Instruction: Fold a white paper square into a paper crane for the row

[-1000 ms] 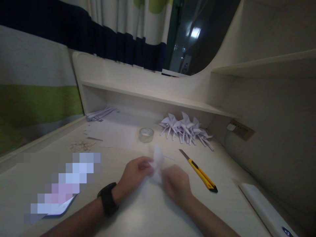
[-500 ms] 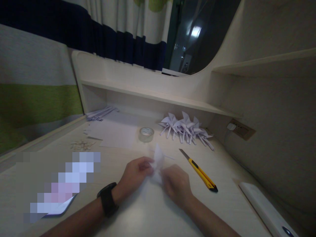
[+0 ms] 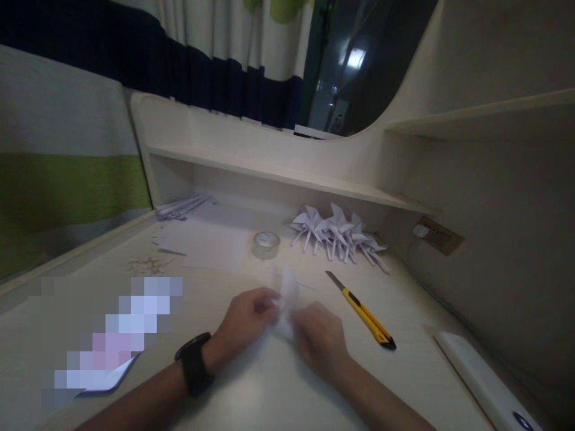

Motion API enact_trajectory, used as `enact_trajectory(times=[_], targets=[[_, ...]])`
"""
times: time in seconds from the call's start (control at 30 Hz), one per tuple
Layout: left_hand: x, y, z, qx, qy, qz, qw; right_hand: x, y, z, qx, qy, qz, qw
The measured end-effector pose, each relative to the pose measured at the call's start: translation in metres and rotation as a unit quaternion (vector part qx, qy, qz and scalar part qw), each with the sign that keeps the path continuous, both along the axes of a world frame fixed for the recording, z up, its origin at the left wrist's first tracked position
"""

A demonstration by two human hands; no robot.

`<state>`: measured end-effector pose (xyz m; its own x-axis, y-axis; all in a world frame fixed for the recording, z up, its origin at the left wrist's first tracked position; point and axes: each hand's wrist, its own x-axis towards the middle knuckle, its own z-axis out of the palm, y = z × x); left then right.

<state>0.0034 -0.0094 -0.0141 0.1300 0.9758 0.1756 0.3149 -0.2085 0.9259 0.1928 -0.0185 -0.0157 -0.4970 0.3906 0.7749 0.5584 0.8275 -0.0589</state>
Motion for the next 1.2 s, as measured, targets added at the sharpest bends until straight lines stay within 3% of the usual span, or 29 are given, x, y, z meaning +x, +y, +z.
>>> enact_trajectory(times=[0.53,0.97,1.2], targets=[[0.0033,-0.0055,0.0031,0.002,0.005,0.017,1.0,-0.0023,-0.0034,0.0042,0.004,0.006,0.011,1.0],[0.0066,-0.0068,0.0071,-0.028,-0.044,0.023,0.998,-0.0046,-0.0049,0.0029,0.01,-0.001,-0.009,1.0],[0.0064,-0.0092,0.0056,0.008,0.021,0.056,0.998,-0.0054,-0.0071,0.0044,0.007,0.016,-0.013,1.0]])
